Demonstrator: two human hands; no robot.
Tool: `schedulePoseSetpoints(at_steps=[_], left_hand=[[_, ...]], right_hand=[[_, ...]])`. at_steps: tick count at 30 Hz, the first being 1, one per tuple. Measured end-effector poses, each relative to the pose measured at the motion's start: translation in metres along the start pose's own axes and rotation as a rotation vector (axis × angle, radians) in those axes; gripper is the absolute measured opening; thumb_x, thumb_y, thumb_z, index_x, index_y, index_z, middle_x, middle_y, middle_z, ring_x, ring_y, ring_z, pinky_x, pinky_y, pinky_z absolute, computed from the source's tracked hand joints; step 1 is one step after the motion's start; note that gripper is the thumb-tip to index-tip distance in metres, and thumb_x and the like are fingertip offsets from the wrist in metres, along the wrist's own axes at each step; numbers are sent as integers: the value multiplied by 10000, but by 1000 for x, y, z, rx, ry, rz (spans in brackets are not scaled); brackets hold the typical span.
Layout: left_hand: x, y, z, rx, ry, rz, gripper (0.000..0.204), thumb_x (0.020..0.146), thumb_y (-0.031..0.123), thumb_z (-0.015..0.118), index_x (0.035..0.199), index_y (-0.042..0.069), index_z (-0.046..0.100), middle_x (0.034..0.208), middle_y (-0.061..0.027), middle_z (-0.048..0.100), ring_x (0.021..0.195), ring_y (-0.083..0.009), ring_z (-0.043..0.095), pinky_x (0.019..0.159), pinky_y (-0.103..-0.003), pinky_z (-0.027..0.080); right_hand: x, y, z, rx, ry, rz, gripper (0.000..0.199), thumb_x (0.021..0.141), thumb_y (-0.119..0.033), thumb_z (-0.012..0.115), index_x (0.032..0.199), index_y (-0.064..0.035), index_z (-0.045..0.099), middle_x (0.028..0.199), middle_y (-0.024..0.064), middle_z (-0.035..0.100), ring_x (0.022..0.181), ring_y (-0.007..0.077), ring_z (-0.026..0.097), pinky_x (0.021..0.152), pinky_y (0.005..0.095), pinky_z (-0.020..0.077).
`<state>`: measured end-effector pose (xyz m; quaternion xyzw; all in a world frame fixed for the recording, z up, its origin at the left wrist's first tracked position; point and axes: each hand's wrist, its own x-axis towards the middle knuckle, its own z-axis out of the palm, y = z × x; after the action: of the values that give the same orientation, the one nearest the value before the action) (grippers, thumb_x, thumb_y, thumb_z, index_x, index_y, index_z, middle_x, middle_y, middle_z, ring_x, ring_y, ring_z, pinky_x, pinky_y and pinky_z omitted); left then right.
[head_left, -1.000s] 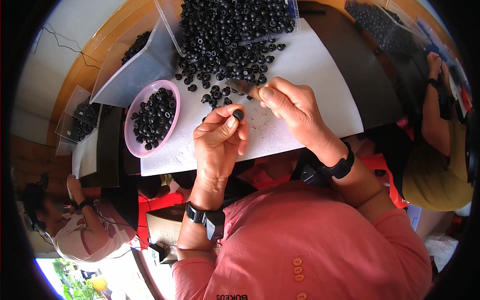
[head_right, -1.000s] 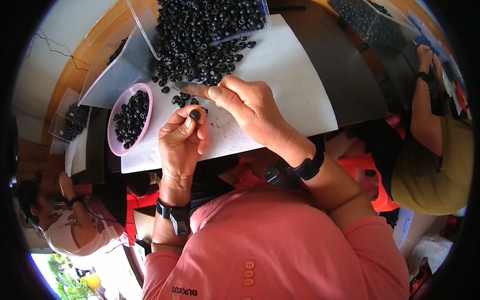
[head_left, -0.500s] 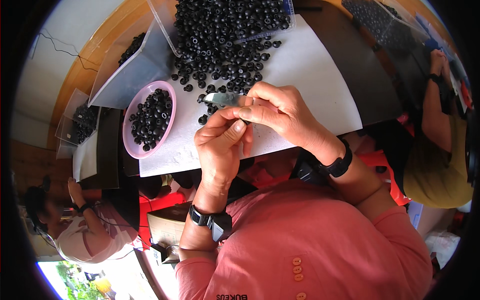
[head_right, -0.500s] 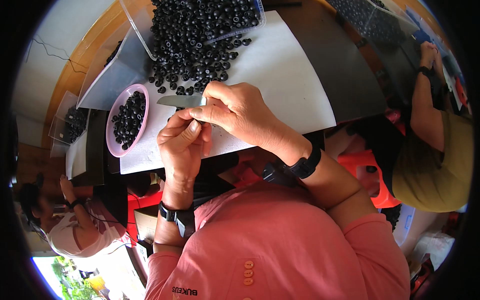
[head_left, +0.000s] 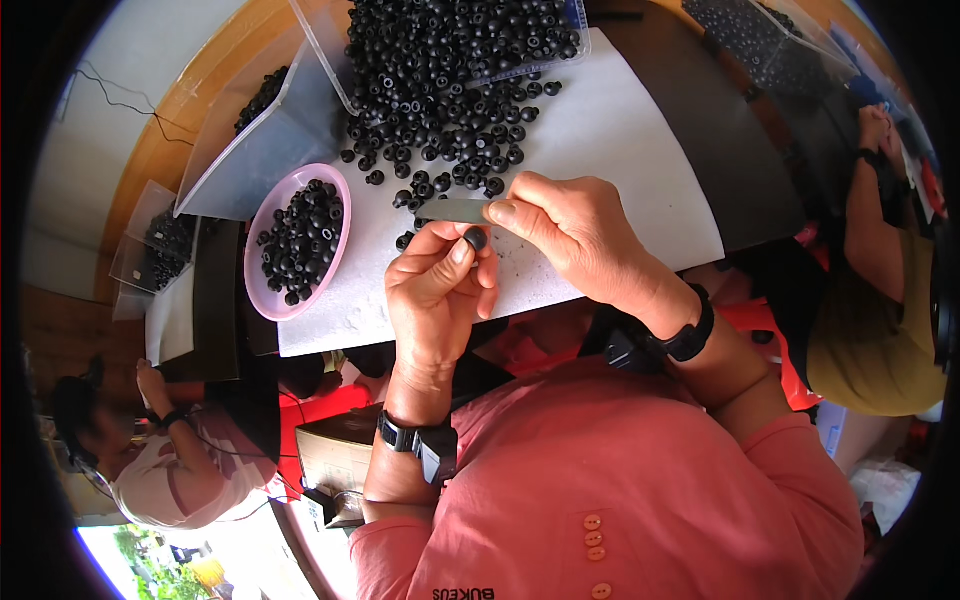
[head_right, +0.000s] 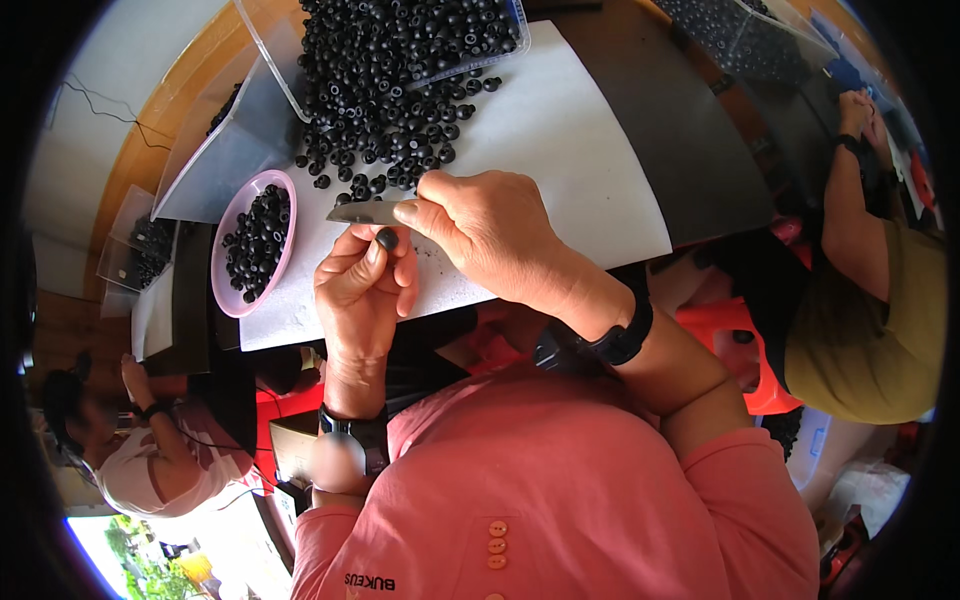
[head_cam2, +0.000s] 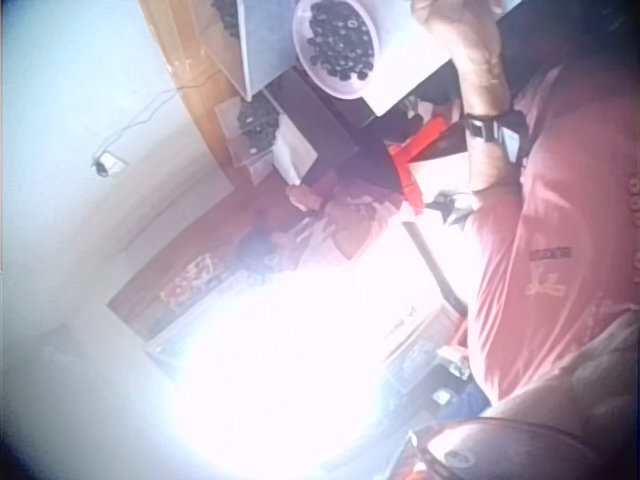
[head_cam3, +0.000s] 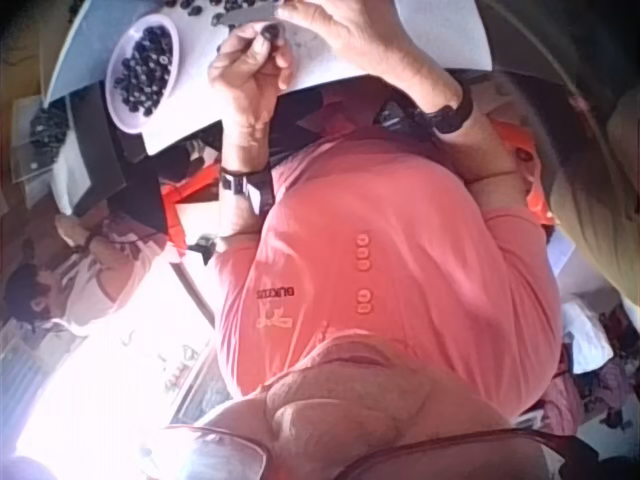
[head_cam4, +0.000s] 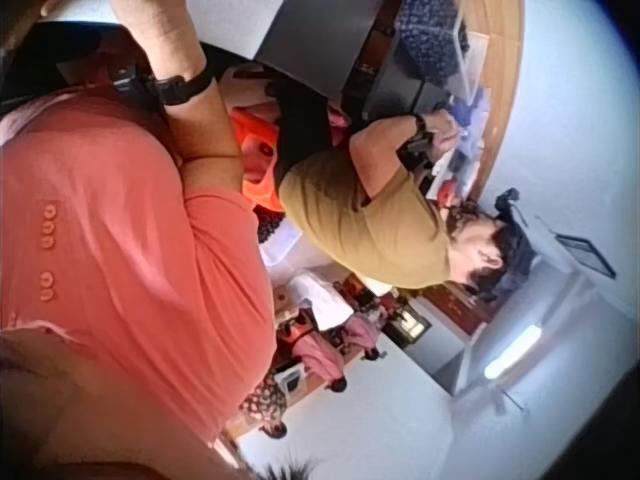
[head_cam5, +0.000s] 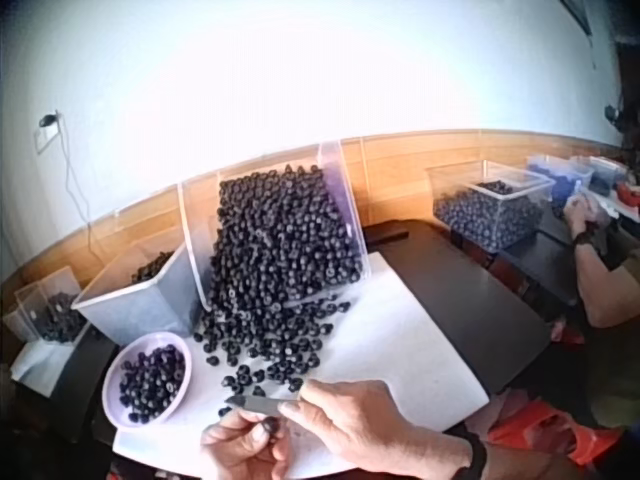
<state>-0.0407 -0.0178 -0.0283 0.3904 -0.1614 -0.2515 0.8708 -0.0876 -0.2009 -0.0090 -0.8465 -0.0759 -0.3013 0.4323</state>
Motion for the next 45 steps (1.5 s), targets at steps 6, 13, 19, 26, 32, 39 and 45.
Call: schedulePoseSetpoints(at_steps=[6, 13, 19, 26, 32, 39, 45], left_hand=[[2, 1, 2, 7, 19, -34, 108, 1000, 6, 603, 1087, -42, 645, 934, -153, 667, 692, -211, 637, 454, -290, 478], [2, 2, 3, 45, 30, -60, 125, 997, 4, 606, 1101, -56, 645, 918, -168, 679, 660, -208, 633, 446, -287, 466], [2, 2, 3, 174, 63, -75, 203, 1005, 63, 589, 1111, -106, 624, 912, -173, 646, 649, -213, 580, 427, -285, 416], [7, 6, 0, 64, 6, -120, 204, 969, 47, 658, 1092, -116, 656, 885, -170, 672, 631, -212, 616, 417, -291, 432], [9, 10, 0, 54, -36, -168, 219, 949, 75, 684, 1051, -118, 670, 863, -161, 660, 607, -202, 587, 409, -284, 410], [10, 12, -4, 57, -66, -180, 230, 942, 83, 690, 1060, -113, 661, 857, -159, 659, 604, -198, 584, 402, -279, 395], [13, 11, -13, -20, -71, -181, 240, 958, 74, 665, 1123, -99, 642, 910, -178, 644, 632, -205, 565, 403, -274, 377]], right_hand=[[-1, 1, -5, 68, -70, 47, 361, 987, -303, 673, 742, -56, 577, 558, 113, 546, 502, 301, 562, 494, 420, 415], [-2, 4, -2, 49, -67, 21, 363, 982, -305, 674, 739, -56, 573, 560, 123, 549, 511, 323, 569, 498, 431, 421], [-2, 3, -1, 17, -58, -14, 367, 986, -308, 662, 733, -58, 571, 563, 127, 560, 531, 340, 592, 506, 442, 439], [-3, 4, -2, 12, -53, -54, 352, 986, -307, 658, 743, -64, 581, 564, 121, 569, 539, 342, 607, 509, 442, 452], [-3, 4, -1, 18, -46, -74, 340, 986, -306, 656, 746, -73, 594, 564, 116, 575, 537, 335, 612, 509, 436, 455], [-4, 4, -1, 6, -78, -99, 301, 980, -302, 663, 772, -87, 627, 600, 111, 601, 559, 323, 624, 517, 430, 458], [-8, 5, -1, -31, -35, -253, 251, 965, -275, 689, 808, -82, 663, 660, 116, 626, 608, 302, 641, 540, 413, 464]])
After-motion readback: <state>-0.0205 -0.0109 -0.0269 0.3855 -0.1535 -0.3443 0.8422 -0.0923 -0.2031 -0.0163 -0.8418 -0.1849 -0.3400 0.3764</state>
